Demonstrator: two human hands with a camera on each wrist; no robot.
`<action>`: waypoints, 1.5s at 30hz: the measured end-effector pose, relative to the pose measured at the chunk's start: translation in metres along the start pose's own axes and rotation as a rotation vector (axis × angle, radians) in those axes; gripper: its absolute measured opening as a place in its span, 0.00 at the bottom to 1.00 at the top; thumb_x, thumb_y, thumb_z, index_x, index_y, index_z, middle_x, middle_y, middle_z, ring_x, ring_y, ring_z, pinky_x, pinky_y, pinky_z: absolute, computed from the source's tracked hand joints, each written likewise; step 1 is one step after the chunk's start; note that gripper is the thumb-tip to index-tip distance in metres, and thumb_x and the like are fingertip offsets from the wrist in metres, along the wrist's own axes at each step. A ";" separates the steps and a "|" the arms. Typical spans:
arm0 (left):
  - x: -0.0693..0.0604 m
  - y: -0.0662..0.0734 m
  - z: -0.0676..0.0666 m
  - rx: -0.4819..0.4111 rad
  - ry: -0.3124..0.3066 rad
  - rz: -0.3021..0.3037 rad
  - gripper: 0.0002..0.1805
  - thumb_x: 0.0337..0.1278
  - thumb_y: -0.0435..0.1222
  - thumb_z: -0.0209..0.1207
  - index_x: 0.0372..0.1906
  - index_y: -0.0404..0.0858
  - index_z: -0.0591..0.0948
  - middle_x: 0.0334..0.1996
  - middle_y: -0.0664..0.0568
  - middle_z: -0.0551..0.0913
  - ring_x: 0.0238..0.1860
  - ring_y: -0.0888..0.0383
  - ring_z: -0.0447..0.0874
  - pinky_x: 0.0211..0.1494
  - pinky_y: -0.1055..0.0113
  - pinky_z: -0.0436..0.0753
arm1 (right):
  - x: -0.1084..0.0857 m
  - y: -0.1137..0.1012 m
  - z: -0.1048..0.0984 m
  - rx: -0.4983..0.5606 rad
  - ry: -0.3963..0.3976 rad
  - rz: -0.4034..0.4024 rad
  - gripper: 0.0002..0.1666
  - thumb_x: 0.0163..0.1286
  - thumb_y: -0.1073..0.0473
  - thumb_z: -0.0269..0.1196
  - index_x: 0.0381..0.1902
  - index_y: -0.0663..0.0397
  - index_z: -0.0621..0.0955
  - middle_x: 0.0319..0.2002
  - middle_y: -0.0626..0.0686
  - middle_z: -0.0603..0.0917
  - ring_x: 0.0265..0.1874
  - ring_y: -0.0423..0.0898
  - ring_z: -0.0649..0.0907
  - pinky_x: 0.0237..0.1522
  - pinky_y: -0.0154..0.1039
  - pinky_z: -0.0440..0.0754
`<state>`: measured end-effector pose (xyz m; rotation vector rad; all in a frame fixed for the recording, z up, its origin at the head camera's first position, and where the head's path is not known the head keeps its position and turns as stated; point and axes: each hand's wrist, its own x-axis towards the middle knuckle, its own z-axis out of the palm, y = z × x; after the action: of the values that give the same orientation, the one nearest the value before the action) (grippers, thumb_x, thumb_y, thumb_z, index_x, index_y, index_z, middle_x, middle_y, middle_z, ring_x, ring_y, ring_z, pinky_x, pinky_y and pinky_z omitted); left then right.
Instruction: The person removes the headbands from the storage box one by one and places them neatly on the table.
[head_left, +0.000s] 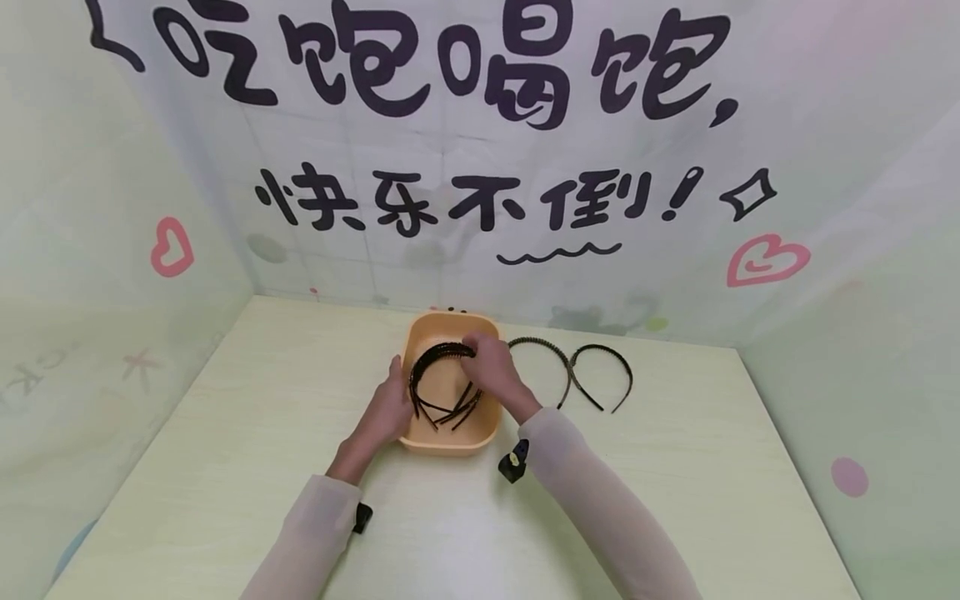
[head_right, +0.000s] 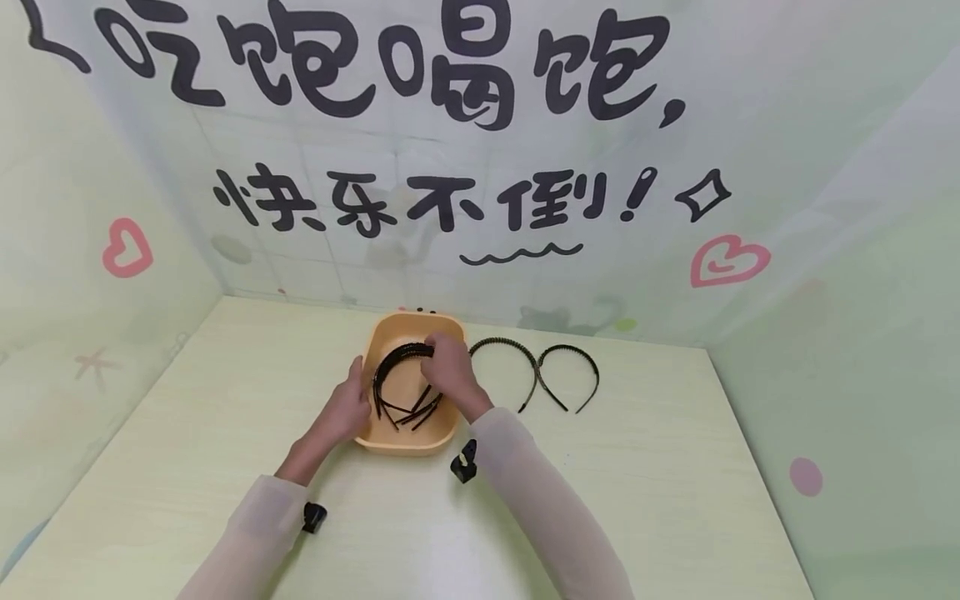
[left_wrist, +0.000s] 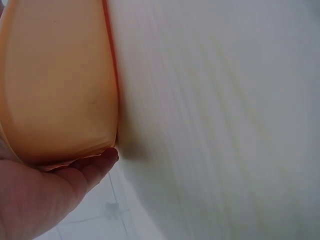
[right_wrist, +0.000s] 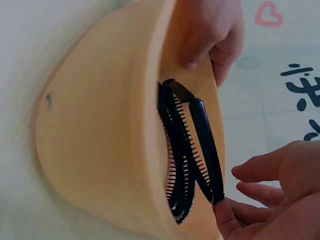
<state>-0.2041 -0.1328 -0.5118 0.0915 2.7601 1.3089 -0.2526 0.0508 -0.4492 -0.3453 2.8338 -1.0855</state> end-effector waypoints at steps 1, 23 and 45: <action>0.000 0.000 -0.001 -0.002 -0.005 -0.002 0.39 0.72 0.29 0.44 0.77 0.25 0.38 0.60 0.21 0.72 0.45 0.43 0.84 0.46 0.54 0.82 | 0.001 0.000 -0.001 0.013 -0.001 0.017 0.19 0.69 0.67 0.60 0.57 0.62 0.82 0.56 0.60 0.83 0.56 0.56 0.82 0.53 0.49 0.81; -0.001 0.000 -0.001 -0.047 -0.061 -0.050 0.42 0.68 0.25 0.44 0.77 0.27 0.33 0.31 0.36 0.81 0.17 0.55 0.76 0.22 0.63 0.75 | -0.004 0.010 0.003 0.073 -0.295 -0.002 0.14 0.67 0.63 0.66 0.49 0.57 0.87 0.47 0.54 0.88 0.43 0.48 0.84 0.42 0.40 0.82; -0.004 0.008 -0.005 -0.011 -0.047 -0.074 0.42 0.63 0.22 0.41 0.76 0.24 0.33 0.23 0.39 0.77 0.16 0.55 0.72 0.21 0.64 0.73 | -0.007 0.029 -0.029 0.373 -0.119 0.150 0.17 0.67 0.66 0.63 0.54 0.62 0.83 0.45 0.62 0.87 0.35 0.56 0.88 0.33 0.44 0.87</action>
<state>-0.2003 -0.1323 -0.5026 0.0188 2.6897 1.2867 -0.2560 0.0927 -0.4470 -0.1566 2.4393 -1.4667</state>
